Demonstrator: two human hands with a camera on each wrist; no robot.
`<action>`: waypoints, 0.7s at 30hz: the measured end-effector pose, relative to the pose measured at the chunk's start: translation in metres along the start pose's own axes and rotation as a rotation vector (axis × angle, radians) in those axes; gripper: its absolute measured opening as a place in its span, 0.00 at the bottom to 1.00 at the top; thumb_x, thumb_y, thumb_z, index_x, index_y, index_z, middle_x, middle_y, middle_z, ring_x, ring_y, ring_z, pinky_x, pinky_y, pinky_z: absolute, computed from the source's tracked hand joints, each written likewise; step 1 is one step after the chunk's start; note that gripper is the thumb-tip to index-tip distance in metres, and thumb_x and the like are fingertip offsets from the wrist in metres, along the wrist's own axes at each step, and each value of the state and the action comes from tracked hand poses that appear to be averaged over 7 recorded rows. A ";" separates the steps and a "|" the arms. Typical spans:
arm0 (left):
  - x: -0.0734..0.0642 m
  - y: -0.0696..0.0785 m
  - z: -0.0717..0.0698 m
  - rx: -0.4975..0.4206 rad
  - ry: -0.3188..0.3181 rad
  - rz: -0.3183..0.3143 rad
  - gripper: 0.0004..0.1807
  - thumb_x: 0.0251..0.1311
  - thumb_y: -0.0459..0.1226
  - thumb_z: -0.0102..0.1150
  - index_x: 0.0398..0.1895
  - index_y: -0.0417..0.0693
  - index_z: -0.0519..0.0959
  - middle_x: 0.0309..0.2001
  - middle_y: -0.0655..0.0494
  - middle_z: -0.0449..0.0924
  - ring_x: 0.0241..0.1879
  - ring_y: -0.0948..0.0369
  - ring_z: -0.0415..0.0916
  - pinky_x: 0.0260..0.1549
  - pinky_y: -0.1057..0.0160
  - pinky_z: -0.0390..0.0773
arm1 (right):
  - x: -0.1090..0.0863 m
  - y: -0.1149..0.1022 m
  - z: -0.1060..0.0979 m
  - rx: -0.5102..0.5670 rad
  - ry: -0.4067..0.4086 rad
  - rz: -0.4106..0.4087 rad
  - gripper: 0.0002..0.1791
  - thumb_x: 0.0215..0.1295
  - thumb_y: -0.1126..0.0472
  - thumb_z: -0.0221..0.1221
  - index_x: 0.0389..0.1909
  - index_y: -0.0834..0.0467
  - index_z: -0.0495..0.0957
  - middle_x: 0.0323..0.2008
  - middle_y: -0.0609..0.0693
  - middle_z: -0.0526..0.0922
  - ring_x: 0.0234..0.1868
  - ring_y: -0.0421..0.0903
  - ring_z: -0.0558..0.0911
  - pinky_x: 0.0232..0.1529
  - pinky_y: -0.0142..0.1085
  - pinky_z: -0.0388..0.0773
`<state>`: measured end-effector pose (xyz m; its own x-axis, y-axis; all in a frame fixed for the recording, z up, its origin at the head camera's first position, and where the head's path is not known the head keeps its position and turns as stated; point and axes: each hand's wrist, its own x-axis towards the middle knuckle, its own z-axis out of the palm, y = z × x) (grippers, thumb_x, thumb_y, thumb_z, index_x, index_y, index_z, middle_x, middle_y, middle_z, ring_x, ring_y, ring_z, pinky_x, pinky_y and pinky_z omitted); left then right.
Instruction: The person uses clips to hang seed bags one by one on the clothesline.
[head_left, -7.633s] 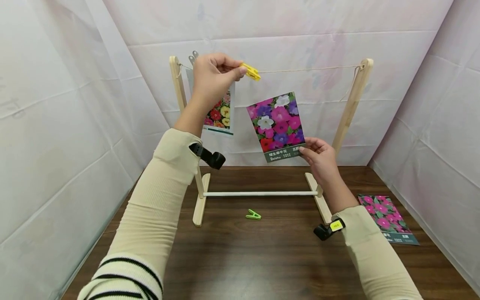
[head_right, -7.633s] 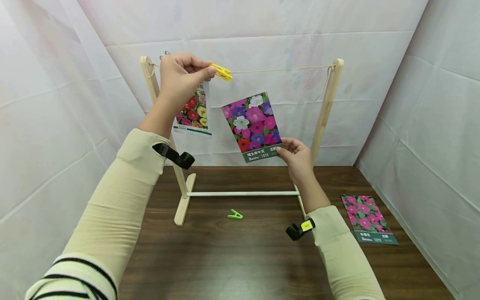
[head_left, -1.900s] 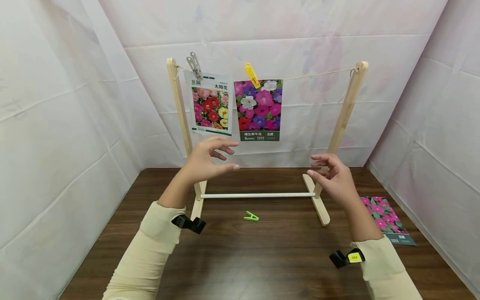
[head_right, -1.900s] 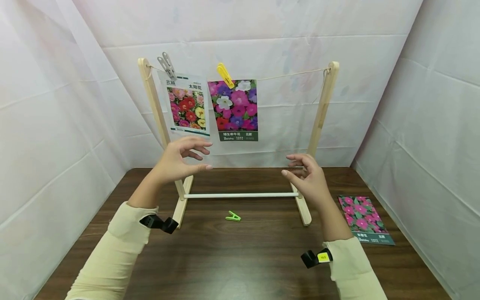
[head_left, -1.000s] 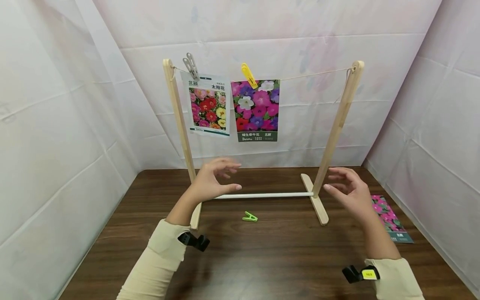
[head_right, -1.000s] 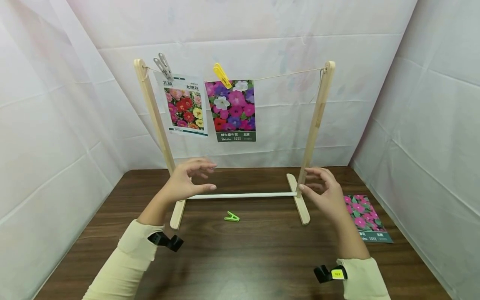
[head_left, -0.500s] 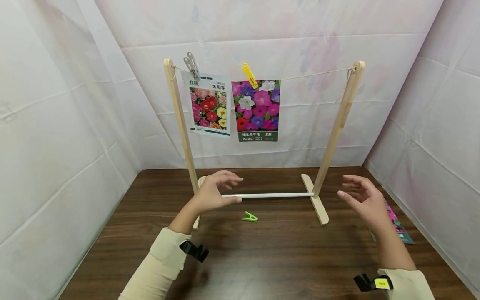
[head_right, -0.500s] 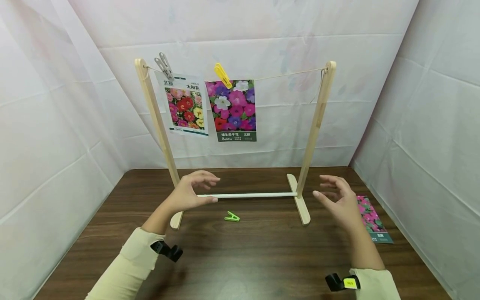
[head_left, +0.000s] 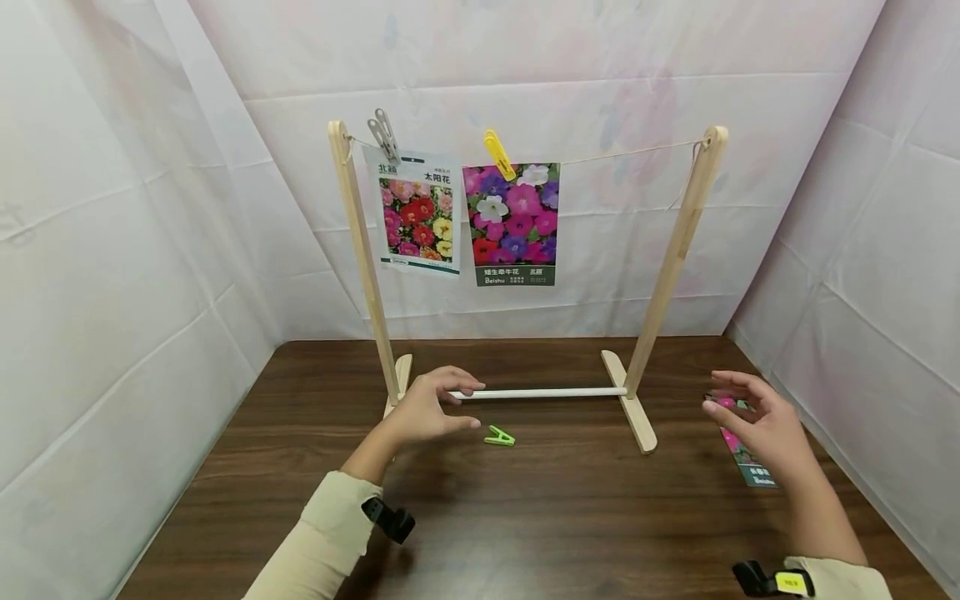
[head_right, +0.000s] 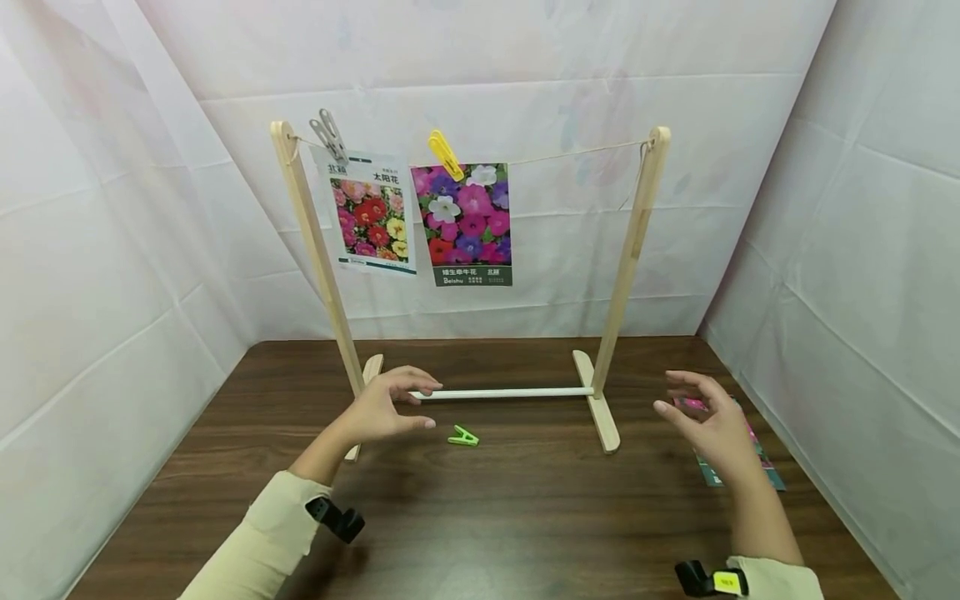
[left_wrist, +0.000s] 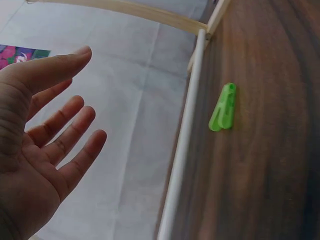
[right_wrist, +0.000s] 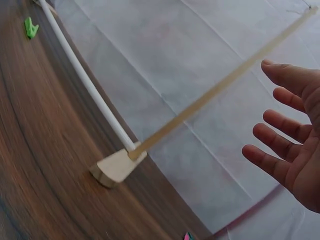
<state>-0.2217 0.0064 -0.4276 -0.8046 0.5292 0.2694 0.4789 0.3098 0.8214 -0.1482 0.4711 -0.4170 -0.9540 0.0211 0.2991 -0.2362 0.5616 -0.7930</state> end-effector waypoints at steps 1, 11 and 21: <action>-0.002 -0.002 0.001 -0.002 -0.003 -0.008 0.25 0.44 0.33 0.78 0.49 0.44 0.83 0.48 0.53 0.80 0.46 0.52 0.78 0.42 0.50 0.82 | -0.001 0.002 -0.002 -0.002 0.000 0.009 0.25 0.63 0.65 0.65 0.60 0.63 0.72 0.51 0.36 0.76 0.48 0.30 0.75 0.44 0.15 0.71; -0.013 -0.022 0.010 -0.017 -0.011 -0.054 0.25 0.45 0.35 0.79 0.49 0.47 0.83 0.49 0.53 0.80 0.46 0.52 0.78 0.43 0.49 0.82 | -0.019 0.021 -0.019 -0.019 0.026 0.092 0.23 0.65 0.63 0.64 0.60 0.60 0.73 0.47 0.30 0.75 0.47 0.27 0.74 0.43 0.14 0.69; -0.013 -0.036 0.020 -0.068 -0.043 -0.106 0.27 0.42 0.36 0.80 0.51 0.47 0.83 0.49 0.53 0.79 0.48 0.49 0.77 0.44 0.44 0.80 | -0.036 0.041 -0.031 0.020 0.094 0.208 0.22 0.65 0.63 0.64 0.60 0.54 0.75 0.44 0.24 0.75 0.44 0.23 0.75 0.39 0.14 0.70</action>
<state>-0.2213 0.0041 -0.4711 -0.8327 0.5305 0.1589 0.3660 0.3119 0.8768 -0.1177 0.5194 -0.4436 -0.9614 0.2121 0.1752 -0.0405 0.5209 -0.8526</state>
